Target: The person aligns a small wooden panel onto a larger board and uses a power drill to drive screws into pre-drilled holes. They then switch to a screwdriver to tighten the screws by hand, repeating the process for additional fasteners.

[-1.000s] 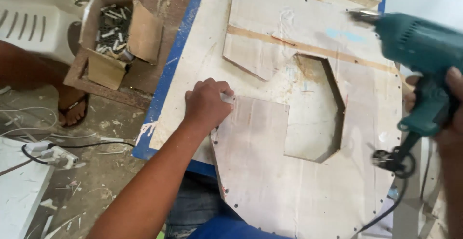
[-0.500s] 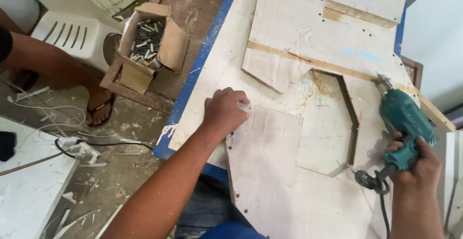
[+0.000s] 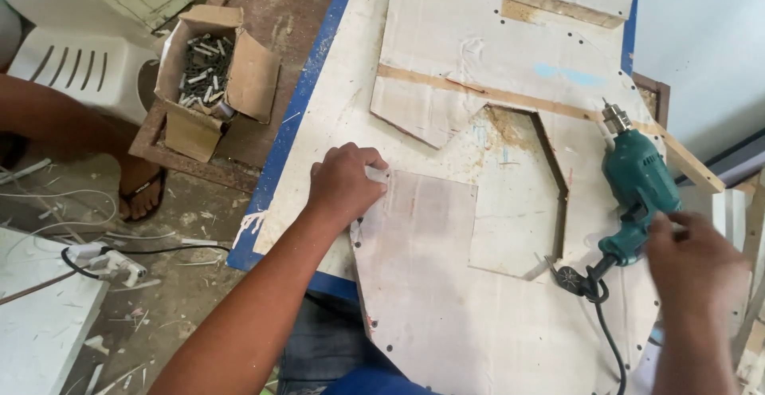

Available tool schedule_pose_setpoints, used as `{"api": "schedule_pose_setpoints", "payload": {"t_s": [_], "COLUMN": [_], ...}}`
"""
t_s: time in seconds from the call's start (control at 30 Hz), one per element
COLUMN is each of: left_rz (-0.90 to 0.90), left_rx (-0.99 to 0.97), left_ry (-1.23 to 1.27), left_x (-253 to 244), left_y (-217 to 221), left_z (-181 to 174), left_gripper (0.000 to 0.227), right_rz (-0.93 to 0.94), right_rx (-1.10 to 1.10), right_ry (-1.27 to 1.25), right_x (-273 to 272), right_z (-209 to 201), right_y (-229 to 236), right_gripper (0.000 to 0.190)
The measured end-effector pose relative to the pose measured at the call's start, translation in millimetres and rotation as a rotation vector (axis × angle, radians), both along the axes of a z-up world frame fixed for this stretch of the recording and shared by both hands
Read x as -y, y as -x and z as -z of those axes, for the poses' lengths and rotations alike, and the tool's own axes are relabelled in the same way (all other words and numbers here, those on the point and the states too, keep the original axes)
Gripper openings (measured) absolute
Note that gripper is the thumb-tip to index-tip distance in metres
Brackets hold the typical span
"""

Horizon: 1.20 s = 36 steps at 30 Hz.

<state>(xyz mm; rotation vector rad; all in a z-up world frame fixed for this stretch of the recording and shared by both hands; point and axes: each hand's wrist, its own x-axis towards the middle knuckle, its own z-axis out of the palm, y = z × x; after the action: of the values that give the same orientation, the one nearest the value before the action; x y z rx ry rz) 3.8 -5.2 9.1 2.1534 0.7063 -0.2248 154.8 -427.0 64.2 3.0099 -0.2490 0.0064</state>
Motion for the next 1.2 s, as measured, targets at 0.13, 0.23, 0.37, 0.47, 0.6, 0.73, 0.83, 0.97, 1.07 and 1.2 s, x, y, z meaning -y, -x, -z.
{"api": "schedule_pose_setpoints", "payload": {"t_s": [0.13,0.23,0.37,0.47,0.6,0.73,0.83,0.97,1.07,1.2], "left_rz": [0.024,0.054,0.057,0.084,0.123,-0.255,-0.425,-0.358,-0.109,0.042], "left_rx": [0.026,0.057,0.083,0.138,0.196,0.518,0.458,0.123,-0.186,-0.45], "left_ry": [0.003,-0.002,0.029,-0.01,-0.055,-0.22,-0.383,-0.432,-0.648,-0.839], "left_x": [1,0,-2,-4,-27,-136,-212,-249,-252,-257], "left_y": [5,8,11,8,15,9,11,3,-11,-21], "left_z": [-20,-33,-36,-14,-30,-15,-10,2,19,51], "left_gripper": [0.029,0.03,0.031,0.03,0.041,0.033,0.024,0.027,0.042,0.024], "right_rz": [-0.802,-1.049,-1.139,-1.149,-1.15,-1.17,-1.213,-1.202,-1.189,-1.17], "right_rx": [0.103,-0.192,-0.453,-0.379,-0.368,-0.34,-0.302,-0.306,-0.312,-0.326], "right_ry": [-0.476,-0.498,-0.341,-0.312,-0.329,-0.352,-0.369,-0.39,-0.395,-0.405], "right_x": [-117,-196,-229,-225,-225,-221,-219,-219,-218,-219], "right_z": [6,9,6,24,27,36,41,41,43,42], "right_y": [76,117,135,134,135,133,134,134,135,135], "right_gripper": [0.039,0.048,0.059,0.062,0.062,0.063,0.064,0.064,0.065,0.064]}}
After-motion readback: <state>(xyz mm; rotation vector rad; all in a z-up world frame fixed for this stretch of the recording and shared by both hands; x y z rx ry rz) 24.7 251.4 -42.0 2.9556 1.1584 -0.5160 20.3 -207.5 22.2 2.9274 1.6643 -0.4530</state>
